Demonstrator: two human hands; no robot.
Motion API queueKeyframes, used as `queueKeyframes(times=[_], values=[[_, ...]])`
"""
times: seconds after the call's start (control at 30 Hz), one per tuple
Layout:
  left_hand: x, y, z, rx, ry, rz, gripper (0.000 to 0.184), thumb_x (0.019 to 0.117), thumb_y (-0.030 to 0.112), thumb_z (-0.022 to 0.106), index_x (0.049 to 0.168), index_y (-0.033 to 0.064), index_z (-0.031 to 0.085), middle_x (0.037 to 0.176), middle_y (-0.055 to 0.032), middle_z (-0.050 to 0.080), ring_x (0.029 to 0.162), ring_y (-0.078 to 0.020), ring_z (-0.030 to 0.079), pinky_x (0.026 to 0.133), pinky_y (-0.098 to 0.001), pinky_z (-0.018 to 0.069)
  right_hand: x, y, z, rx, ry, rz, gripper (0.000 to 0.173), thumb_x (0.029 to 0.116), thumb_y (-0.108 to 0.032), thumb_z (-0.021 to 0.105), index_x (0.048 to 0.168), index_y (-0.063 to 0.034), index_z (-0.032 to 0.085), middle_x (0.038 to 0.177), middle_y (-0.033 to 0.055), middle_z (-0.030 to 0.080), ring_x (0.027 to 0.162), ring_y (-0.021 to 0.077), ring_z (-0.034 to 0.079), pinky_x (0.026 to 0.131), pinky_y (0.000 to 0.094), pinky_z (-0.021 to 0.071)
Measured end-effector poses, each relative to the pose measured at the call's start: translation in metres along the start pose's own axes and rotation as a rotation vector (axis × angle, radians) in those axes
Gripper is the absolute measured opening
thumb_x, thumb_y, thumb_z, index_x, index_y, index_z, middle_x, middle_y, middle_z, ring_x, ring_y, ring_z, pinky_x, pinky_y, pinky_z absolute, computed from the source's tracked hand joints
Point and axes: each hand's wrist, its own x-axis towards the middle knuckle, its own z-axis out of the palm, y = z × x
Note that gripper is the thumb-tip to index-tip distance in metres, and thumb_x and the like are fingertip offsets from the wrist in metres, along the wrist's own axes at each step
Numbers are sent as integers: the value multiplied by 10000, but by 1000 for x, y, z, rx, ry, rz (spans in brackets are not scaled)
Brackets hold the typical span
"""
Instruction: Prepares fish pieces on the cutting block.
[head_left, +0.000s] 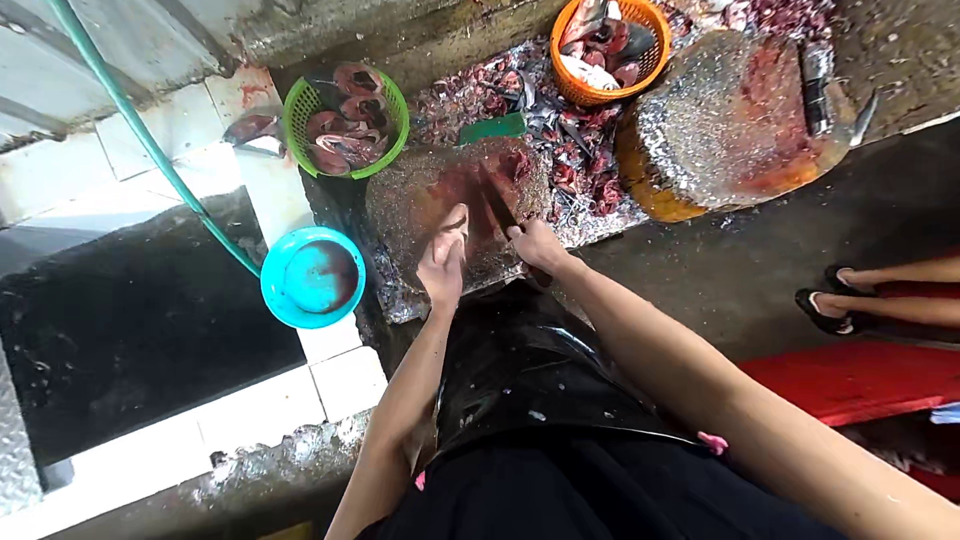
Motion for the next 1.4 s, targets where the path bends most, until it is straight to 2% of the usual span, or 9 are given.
queueKeyframes(times=[0.2, 0.33, 0.4, 0.5, 0.6, 0.87, 1.0, 1.23, 1.4], values=[[-25, 11, 14, 242, -117, -91, 539, 842, 256, 839, 1264, 37, 586, 1040, -205, 725, 934, -370, 725, 811, -580, 590, 22, 13, 28, 553, 25, 37, 463, 1095, -439, 370, 969, -61, 606, 612, 64, 575, 444, 206, 566, 441, 412, 535], [-8, 22, 23, 472, -200, -55, 1137, 657, 130, 875, 1590, 112, 226, 1552, -272, 363, 1362, -473, 469, 1004, -610, 524, 22, 3, 55, 673, -30, 84, 489, 1099, -455, 353, 966, -59, 606, 634, 66, 578, 469, 206, 572, 454, 408, 535], [13, 19, 27, 601, -316, -49, 1147, 707, 203, 867, 1631, 113, 193, 1625, -255, 269, 1457, -490, 322, 1122, -630, 402, 5, -3, 63, 781, -67, 98, 506, 1107, -457, 343, 966, -49, 606, 609, 72, 579, 442, 206, 563, 428, 395, 526], [29, 15, 28, 662, -395, -28, 982, 905, 370, 749, 1628, 56, 163, 1610, -259, 313, 1489, -471, 293, 1171, -644, 324, -15, -10, 62, 981, -120, 96, 514, 1113, -463, 308, 906, -64, 558, 549, 60, 520, 401, 199, 518, 394, 381, 497], [24, 8, 30, 666, -354, 2, 1126, 802, 383, 833, 1616, 20, 145, 1596, -292, 315, 1482, -477, 309, 1195, -624, 305, -15, -21, 52, 1089, -168, 99, 502, 1112, -464, 290, 879, -85, 524, 530, 36, 476, 386, 188, 490, 381, 372, 482], [18, -16, 33, 615, -292, 114, 1116, 823, 333, 782, 1624, -2, 80, 1601, -325, 257, 1483, -504, 271, 1185, -626, 296, -4, -25, 65, 892, -301, 96, 449, 1120, -414, 335, 927, -64, 538, 562, 47, 507, 402, 192, 520, 402, 382, 517], [16, -22, 31, 599, -284, 154, 1029, 769, 313, 812, 1567, -40, 265, 1617, -356, 218, 1497, -521, 245, 1217, -605, 250, -3, -34, 60, 540, -270, -30, 417, 1111, -356, 352, 933, -40, 559, 596, 75, 565, 437, 198, 584, 444, 386, 555], [14, -15, 38, 625, -238, 99, 1099, 869, 477, 704, 1610, -51, 86, 1618, -337, 248, 1497, -485, 285, 1223, -578, 272, 11, -51, 41, -114, -178, -149, 447, 1085, -388, 420, 956, -15, 630, 824, 178, 656, 720, 306, 687, 661, 525, 561], [16, -6, 44, 626, -214, 33, 1226, 777, 397, 829, 1621, -17, 42, 1616, -311, 278, 1495, -461, 306, 1228, -572, 263, 35, -28, 37, -284, -111, -323, 418, 1065, -372, 449, 972, -18, 650, 905, 204, 689, 863, 378, 714, 724, 596, 563]])
